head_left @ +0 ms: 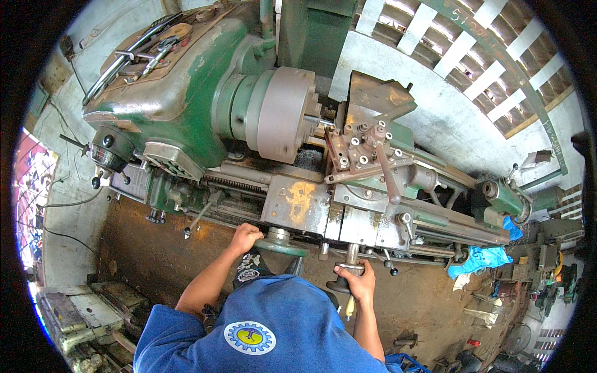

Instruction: The person operates a metal lathe, turning handwheels to advance the carriage and tool post while the workpiece rotates. A second person briefly assists by adjusting a lever on the headstock. The person then uses a caliper to measure the workpiece diameter.

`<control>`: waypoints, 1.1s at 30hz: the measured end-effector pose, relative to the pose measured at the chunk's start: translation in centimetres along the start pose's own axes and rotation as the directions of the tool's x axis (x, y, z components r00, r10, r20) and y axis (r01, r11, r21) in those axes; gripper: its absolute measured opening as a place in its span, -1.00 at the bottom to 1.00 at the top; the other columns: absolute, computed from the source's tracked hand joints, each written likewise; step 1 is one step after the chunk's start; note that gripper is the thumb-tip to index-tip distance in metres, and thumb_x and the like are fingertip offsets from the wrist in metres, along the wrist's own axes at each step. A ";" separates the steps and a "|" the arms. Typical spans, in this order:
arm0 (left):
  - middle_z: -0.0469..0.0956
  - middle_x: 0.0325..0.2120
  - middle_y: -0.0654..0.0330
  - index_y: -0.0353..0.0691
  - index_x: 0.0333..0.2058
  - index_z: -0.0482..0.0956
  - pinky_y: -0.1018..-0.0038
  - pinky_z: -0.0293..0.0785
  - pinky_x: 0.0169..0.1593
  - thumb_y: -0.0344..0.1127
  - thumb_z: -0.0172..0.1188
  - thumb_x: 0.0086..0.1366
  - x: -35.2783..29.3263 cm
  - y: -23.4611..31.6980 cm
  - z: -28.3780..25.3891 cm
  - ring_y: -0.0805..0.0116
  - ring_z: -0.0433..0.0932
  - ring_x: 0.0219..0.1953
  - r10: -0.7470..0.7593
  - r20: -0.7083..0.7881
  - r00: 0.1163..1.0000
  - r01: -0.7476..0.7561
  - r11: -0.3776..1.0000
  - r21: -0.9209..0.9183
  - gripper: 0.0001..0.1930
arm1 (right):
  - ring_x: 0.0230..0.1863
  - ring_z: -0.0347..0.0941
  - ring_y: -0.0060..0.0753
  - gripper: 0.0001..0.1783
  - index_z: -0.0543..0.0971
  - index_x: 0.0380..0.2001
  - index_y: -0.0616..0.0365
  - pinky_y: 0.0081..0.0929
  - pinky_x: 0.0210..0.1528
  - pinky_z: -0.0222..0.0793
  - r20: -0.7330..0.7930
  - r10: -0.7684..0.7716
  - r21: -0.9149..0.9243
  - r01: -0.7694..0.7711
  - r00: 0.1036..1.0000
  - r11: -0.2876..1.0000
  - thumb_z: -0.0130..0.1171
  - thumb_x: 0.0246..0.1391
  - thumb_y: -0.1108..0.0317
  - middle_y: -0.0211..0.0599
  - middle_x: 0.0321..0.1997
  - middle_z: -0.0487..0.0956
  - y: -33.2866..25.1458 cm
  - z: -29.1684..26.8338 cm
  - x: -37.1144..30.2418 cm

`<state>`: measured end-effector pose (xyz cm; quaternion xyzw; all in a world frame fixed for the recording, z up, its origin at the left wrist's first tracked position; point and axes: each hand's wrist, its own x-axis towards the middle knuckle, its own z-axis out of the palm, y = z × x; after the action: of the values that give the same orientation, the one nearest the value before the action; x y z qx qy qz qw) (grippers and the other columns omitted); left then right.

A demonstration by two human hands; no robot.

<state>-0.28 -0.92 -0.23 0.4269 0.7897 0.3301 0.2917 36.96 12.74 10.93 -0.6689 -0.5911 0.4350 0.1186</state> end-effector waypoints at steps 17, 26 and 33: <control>0.50 -0.53 -0.26 -0.39 -0.41 0.68 0.15 0.45 -0.26 -0.10 0.26 0.06 0.3 0.0 -0.3 -0.14 0.61 -0.40 0.019 0.043 0.999 -0.017 0.999 -0.033 -0.63 | -0.21 0.66 -0.24 -0.06 0.56 0.00 0.42 -0.36 -0.10 0.57 0.004 0.001 0.009 -0.001 1.000 1.000 0.69 -0.41 -0.01 0.04 -0.19 0.70 -0.3 -0.1 -0.1; 0.48 -0.56 -0.24 -0.40 -0.43 0.68 0.19 0.46 -0.27 -0.13 0.26 0.05 0.5 -0.6 -0.1 -0.08 0.61 -0.44 0.011 0.073 0.997 -0.007 0.998 -0.062 -0.65 | -0.01 0.66 0.02 0.04 0.59 0.02 0.37 -0.19 0.10 0.52 0.037 0.034 -0.013 -0.034 0.999 0.999 0.63 -0.44 -0.22 0.19 -0.08 0.69 -0.3 -0.2 0.0; 0.50 -0.55 -0.23 -0.38 -0.43 0.69 0.19 0.45 -0.27 -0.11 0.25 0.05 0.4 -1.1 0.2 -0.08 0.61 -0.43 0.019 0.034 0.999 -0.017 0.998 -0.062 -0.64 | -0.26 0.65 -0.29 -0.11 0.56 -0.04 0.39 -0.37 -0.16 0.57 -0.012 -0.021 0.007 0.021 1.000 1.000 0.67 -0.39 0.01 0.00 -0.24 0.69 0.3 0.2 0.2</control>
<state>-0.88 -1.00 -1.30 0.4305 0.7702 0.3495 0.3152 37.01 12.74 10.57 -0.6647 -0.5958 0.4318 0.1293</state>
